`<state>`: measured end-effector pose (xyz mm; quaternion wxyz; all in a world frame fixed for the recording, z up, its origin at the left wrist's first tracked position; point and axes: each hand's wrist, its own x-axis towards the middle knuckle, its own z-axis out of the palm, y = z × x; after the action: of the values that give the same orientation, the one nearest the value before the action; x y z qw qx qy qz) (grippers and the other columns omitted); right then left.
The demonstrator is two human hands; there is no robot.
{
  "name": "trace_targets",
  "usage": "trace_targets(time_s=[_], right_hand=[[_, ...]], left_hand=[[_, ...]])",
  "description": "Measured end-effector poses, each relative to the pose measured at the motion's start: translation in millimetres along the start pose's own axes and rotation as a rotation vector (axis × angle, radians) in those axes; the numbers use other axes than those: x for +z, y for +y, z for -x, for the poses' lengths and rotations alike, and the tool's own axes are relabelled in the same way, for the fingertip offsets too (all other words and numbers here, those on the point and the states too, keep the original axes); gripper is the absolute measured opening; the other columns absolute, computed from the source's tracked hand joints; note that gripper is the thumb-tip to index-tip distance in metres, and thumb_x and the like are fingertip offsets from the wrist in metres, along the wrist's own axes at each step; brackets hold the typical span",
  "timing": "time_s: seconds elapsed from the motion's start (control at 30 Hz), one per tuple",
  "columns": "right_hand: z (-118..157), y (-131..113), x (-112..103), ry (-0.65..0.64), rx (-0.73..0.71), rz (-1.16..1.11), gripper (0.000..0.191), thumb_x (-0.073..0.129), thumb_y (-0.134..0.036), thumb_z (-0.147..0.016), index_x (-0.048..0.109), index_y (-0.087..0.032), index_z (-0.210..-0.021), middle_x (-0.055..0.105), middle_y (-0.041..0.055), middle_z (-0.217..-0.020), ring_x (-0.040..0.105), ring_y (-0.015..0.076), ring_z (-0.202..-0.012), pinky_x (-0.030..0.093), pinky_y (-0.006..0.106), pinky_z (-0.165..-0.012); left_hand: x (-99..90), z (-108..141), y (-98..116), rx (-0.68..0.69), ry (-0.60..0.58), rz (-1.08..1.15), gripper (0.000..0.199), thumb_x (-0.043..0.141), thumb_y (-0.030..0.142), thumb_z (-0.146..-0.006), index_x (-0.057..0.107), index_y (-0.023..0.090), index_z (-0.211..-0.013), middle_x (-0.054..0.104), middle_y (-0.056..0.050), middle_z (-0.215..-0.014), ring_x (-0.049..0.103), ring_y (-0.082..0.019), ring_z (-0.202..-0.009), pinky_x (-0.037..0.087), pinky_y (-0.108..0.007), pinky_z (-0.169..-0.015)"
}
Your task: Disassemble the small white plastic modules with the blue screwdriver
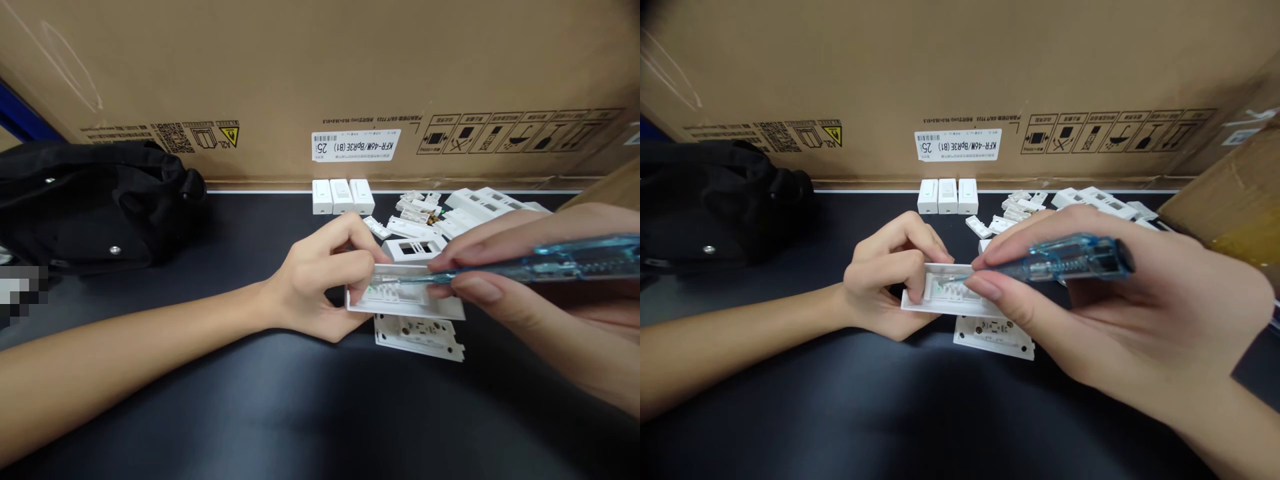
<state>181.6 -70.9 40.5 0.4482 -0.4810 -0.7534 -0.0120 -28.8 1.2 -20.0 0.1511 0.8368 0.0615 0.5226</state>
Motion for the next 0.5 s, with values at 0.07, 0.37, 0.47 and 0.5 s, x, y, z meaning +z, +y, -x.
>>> trace_targets(time_s=[0.07, 0.37, 0.47, 0.5], right_hand=[[-0.2, -1.2, 0.8, 0.009, 0.011, -0.003, 0.016, 0.076, -0.046, -0.079, 0.071, -0.031, -0.083, 0.072, -0.0046, -0.080, 0.067, 0.0120, -0.070, 0.051, 0.029, -0.060], [0.9, -4.8, 3.0, 0.015, 0.012, 0.031, 0.020, 0.072, -0.052, -0.081, 0.070, -0.032, -0.083, 0.072, -0.0041, -0.077, 0.067, 0.0162, -0.066, 0.047, 0.034, -0.054], [1.9, -5.6, 2.2, 0.015, 0.028, 0.042, 0.022, 0.071, -0.055, -0.081, 0.069, -0.032, -0.082, 0.072, -0.0045, -0.077, 0.068, 0.0178, -0.068, 0.048, 0.036, -0.058], [2.0, -5.6, 2.0, 0.017, 0.031, 0.043, 0.022, 0.072, -0.054, -0.080, 0.069, -0.032, -0.082, 0.072, -0.0049, -0.077, 0.068, 0.0175, -0.068, 0.048, 0.036, -0.058]], left_hand=[[0.4, -0.1, 0.2, -0.002, 0.002, -0.002, 0.036, 0.078, 0.017, -0.075, 0.043, 0.019, -0.065, 0.056, -0.004, -0.093, 0.064, -0.016, -0.083, 0.055, -0.028, -0.064], [0.7, -0.4, 1.6, -0.010, 0.005, 0.041, 0.034, 0.075, 0.012, -0.075, 0.043, 0.019, -0.064, 0.054, -0.004, -0.091, 0.064, -0.015, -0.082, 0.055, -0.026, -0.061], [0.9, 0.0, 1.1, -0.015, 0.011, 0.041, 0.034, 0.075, 0.012, -0.075, 0.043, 0.019, -0.064, 0.055, -0.004, -0.091, 0.064, -0.015, -0.083, 0.055, -0.026, -0.061], [0.9, 0.1, 0.7, -0.014, 0.011, 0.043, 0.034, 0.075, 0.012, -0.074, 0.043, 0.019, -0.064, 0.055, -0.004, -0.091, 0.064, -0.015, -0.083, 0.055, -0.026, -0.061]])
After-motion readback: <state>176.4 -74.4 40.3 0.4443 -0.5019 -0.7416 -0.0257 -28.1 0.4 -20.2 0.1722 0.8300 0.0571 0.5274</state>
